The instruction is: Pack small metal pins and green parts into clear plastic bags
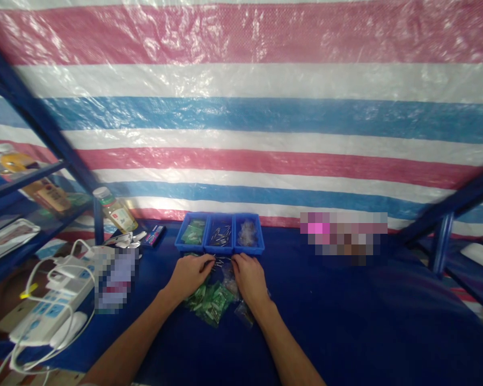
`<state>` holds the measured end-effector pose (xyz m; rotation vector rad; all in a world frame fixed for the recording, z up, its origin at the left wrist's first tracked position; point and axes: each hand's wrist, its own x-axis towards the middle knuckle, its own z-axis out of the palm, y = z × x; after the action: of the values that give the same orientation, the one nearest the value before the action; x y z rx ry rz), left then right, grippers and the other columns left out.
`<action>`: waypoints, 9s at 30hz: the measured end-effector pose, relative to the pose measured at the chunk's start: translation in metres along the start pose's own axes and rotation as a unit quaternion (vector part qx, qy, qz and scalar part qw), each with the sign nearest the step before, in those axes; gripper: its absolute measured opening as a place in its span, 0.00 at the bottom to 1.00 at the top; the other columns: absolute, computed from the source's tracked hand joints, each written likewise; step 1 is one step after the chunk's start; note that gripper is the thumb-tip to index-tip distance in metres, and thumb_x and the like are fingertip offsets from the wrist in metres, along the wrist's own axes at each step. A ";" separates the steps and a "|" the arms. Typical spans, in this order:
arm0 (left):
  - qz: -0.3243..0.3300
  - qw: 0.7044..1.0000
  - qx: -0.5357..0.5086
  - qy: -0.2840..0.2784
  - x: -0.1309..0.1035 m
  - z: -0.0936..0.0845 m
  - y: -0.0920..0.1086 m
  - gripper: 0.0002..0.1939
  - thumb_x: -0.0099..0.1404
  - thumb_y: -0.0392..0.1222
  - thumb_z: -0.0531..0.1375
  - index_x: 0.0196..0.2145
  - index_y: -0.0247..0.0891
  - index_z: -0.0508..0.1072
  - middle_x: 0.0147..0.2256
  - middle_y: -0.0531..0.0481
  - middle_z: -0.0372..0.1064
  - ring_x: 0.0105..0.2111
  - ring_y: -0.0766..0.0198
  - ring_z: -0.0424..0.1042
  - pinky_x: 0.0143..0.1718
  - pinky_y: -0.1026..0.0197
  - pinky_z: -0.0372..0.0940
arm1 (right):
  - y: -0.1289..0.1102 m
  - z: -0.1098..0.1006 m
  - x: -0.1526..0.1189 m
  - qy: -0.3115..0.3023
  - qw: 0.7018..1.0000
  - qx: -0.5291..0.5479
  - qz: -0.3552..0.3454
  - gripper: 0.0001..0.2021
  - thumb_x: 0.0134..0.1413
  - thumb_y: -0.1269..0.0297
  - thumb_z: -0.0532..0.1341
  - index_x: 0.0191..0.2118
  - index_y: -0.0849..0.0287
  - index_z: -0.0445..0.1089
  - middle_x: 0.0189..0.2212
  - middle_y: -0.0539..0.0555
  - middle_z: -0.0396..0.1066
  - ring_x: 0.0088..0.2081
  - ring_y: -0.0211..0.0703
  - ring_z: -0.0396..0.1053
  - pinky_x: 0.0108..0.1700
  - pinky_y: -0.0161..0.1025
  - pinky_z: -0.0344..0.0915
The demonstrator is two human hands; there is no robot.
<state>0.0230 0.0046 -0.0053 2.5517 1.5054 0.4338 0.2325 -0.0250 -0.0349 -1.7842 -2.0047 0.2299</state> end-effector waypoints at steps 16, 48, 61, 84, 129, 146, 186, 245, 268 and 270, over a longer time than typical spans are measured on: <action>0.076 0.995 -0.065 0.030 -0.002 -0.002 0.005 0.13 0.74 0.44 0.55 0.49 0.45 0.78 0.32 0.50 0.80 0.27 0.64 0.77 0.32 0.65 0.64 | -0.002 0.002 0.001 -0.009 1.000 -0.017 -0.005 0.10 0.68 0.71 0.54 0.42 0.54 0.73 0.38 0.54 0.77 0.40 0.45 0.75 0.41 0.37 0.60; 0.158 0.983 -0.081 0.053 -0.001 0.002 0.003 0.12 0.73 0.40 0.58 0.50 0.46 0.78 0.32 0.53 0.80 0.26 0.65 0.77 0.32 0.65 0.65 | -0.005 0.009 0.001 -0.011 0.996 -0.079 -0.027 0.09 0.70 0.71 0.53 0.43 0.55 0.71 0.37 0.54 0.76 0.37 0.44 0.74 0.39 0.37 0.61; 0.141 0.982 -0.090 0.085 -0.002 -0.006 0.003 0.16 0.73 0.45 0.58 0.56 0.42 0.73 0.31 0.51 0.79 0.27 0.65 0.76 0.35 0.63 0.67 | -0.013 -0.010 -0.015 0.088 0.988 0.021 -0.126 0.08 0.70 0.73 0.54 0.45 0.57 0.70 0.36 0.54 0.74 0.38 0.47 0.71 0.44 0.44 0.61; 0.201 0.966 -0.145 0.071 -0.003 -0.006 0.011 0.10 0.75 0.41 0.56 0.39 0.37 0.76 0.35 0.47 0.76 0.36 0.62 0.74 0.40 0.60 0.69 | -0.016 -0.015 -0.025 0.095 0.969 0.158 -0.167 0.10 0.71 0.70 0.52 0.46 0.54 0.70 0.41 0.56 0.73 0.39 0.46 0.71 0.44 0.43 0.68; 0.190 0.964 -0.165 0.087 -0.004 -0.010 0.013 0.09 0.74 0.39 0.56 0.40 0.37 0.76 0.35 0.47 0.76 0.36 0.63 0.75 0.41 0.61 0.70 | -0.013 -0.021 -0.025 0.064 0.972 0.198 -0.112 0.07 0.71 0.66 0.52 0.44 0.54 0.67 0.35 0.51 0.73 0.35 0.42 0.73 0.41 0.36 0.67; 0.181 0.966 -0.168 0.072 -0.004 -0.011 0.013 0.09 0.74 0.40 0.56 0.40 0.38 0.76 0.36 0.48 0.76 0.37 0.63 0.75 0.41 0.61 0.68 | -0.009 -0.015 -0.024 0.056 0.975 0.195 -0.094 0.09 0.72 0.65 0.51 0.42 0.54 0.68 0.35 0.51 0.74 0.35 0.43 0.74 0.41 0.38 0.67; 0.217 0.956 -0.174 0.096 -0.006 -0.005 0.016 0.06 0.71 0.35 0.58 0.40 0.37 0.76 0.36 0.47 0.77 0.36 0.63 0.76 0.39 0.61 0.69 | -0.017 -0.019 -0.028 0.030 0.963 0.238 -0.122 0.09 0.71 0.68 0.51 0.39 0.55 0.67 0.34 0.52 0.71 0.35 0.42 0.71 0.39 0.37 0.64; 0.065 0.959 -0.195 0.198 -0.004 -0.012 0.001 0.10 0.73 0.42 0.58 0.36 0.37 0.76 0.32 0.49 0.76 0.31 0.64 0.73 0.35 0.63 0.66 | -0.015 -0.031 -0.023 -0.089 0.812 0.576 0.031 0.08 0.57 0.58 0.64 0.35 0.57 0.67 0.23 0.45 0.65 0.22 0.34 0.57 0.25 0.32 0.55; 0.042 0.969 -0.182 0.159 -0.001 -0.010 0.000 0.11 0.74 0.43 0.56 0.38 0.38 0.77 0.30 0.51 0.75 0.28 0.66 0.71 0.32 0.65 0.63 | -0.017 -0.024 -0.019 -0.080 0.735 0.671 0.065 0.22 0.55 0.55 0.70 0.55 0.53 0.72 0.53 0.61 0.74 0.45 0.52 0.77 0.43 0.44 0.71; 0.042 0.970 -0.182 0.156 -0.001 -0.011 0.000 0.11 0.74 0.43 0.56 0.37 0.38 0.77 0.29 0.51 0.74 0.27 0.67 0.70 0.32 0.65 0.62 | -0.012 -0.021 -0.018 -0.054 0.765 0.639 0.060 0.18 0.57 0.52 0.68 0.48 0.57 0.74 0.43 0.59 0.78 0.35 0.47 0.76 0.37 0.41 0.69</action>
<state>0.0193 0.0033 0.0050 2.3370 1.2587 1.0585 0.2315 -0.0475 -0.0149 -0.9312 -1.1299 1.3687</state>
